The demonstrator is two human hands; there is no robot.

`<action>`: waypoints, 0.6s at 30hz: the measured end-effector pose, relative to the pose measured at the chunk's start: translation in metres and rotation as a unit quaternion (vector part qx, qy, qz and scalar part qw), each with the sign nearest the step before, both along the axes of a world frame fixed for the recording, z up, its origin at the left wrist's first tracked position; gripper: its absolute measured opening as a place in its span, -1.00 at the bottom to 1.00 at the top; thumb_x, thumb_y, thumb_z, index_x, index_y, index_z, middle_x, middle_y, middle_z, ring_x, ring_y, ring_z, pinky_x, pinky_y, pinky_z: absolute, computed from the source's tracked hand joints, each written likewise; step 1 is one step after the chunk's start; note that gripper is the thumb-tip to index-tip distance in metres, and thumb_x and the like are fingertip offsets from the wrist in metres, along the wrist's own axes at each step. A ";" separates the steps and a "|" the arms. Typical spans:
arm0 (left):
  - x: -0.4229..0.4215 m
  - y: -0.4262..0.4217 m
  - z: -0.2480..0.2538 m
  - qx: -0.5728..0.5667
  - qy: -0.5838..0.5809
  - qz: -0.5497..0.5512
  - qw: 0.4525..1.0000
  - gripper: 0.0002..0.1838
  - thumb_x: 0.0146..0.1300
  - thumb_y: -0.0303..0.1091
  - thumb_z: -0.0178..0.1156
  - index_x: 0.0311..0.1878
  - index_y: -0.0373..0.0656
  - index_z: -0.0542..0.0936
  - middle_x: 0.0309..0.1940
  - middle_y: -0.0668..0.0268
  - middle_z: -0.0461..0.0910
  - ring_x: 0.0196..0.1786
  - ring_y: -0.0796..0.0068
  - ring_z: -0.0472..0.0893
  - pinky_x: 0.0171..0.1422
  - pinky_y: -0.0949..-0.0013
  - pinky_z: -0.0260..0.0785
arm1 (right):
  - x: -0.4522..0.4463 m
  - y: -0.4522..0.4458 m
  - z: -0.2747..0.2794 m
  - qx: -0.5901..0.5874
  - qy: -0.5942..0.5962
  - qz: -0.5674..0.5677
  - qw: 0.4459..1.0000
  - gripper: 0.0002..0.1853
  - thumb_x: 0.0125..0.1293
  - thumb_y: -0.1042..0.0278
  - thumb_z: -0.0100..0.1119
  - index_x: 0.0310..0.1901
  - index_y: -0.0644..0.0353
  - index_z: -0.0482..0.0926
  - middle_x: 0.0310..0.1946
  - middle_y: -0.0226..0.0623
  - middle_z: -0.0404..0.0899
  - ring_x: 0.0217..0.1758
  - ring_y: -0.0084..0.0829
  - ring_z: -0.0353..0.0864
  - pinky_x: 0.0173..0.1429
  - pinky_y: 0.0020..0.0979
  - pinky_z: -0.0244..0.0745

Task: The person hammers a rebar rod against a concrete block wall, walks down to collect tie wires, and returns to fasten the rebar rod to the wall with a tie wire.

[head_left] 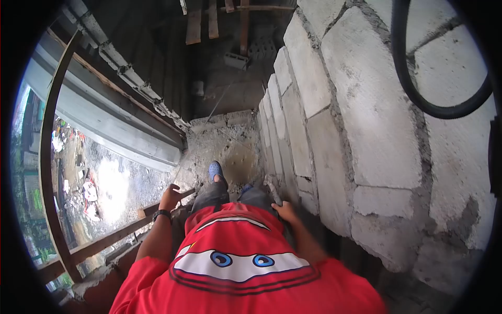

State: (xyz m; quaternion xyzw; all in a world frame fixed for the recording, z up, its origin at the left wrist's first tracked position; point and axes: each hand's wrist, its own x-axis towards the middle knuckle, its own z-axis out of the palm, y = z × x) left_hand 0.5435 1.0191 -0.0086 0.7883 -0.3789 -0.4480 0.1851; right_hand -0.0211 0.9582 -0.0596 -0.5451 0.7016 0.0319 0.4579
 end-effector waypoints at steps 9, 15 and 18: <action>0.038 -0.167 -0.118 0.075 -0.006 -0.137 0.988 -0.53 0.26 -0.03 0.43 0.09 -0.15 0.69 -0.21 0.04 0.79 -0.15 0.15 0.78 0.00 0.14 0.58 | 0.053 -0.108 -0.013 -0.049 -0.081 -0.054 0.994 -0.46 0.22 -0.10 0.50 -0.21 0.33 0.65 -0.45 -0.09 0.69 -0.36 -0.28 0.68 -0.22 -0.18 0.51; 0.101 -0.291 -0.171 -0.090 -0.071 -0.191 0.975 -0.56 0.29 -0.08 0.41 0.12 -0.16 0.69 -0.09 0.04 0.77 0.03 0.04 0.75 0.12 0.13 0.58 | 0.123 -0.247 -0.104 -0.210 -0.033 -0.018 0.977 -0.55 0.32 -0.02 0.44 -0.30 0.28 0.59 -0.53 -0.35 0.60 -0.45 -0.41 0.61 -0.31 -0.27 0.46; 0.125 -0.305 -0.133 -0.174 -0.065 -0.130 0.974 -0.63 0.32 -0.21 0.40 0.11 -0.17 0.68 -0.10 0.06 0.77 0.02 0.06 0.75 0.11 0.20 0.58 | 0.163 -0.305 -0.078 -0.134 -0.084 -0.029 0.987 -0.41 0.32 -0.11 0.39 -0.09 0.42 0.62 -0.38 0.08 0.71 -0.26 0.02 0.74 -0.16 -0.05 0.53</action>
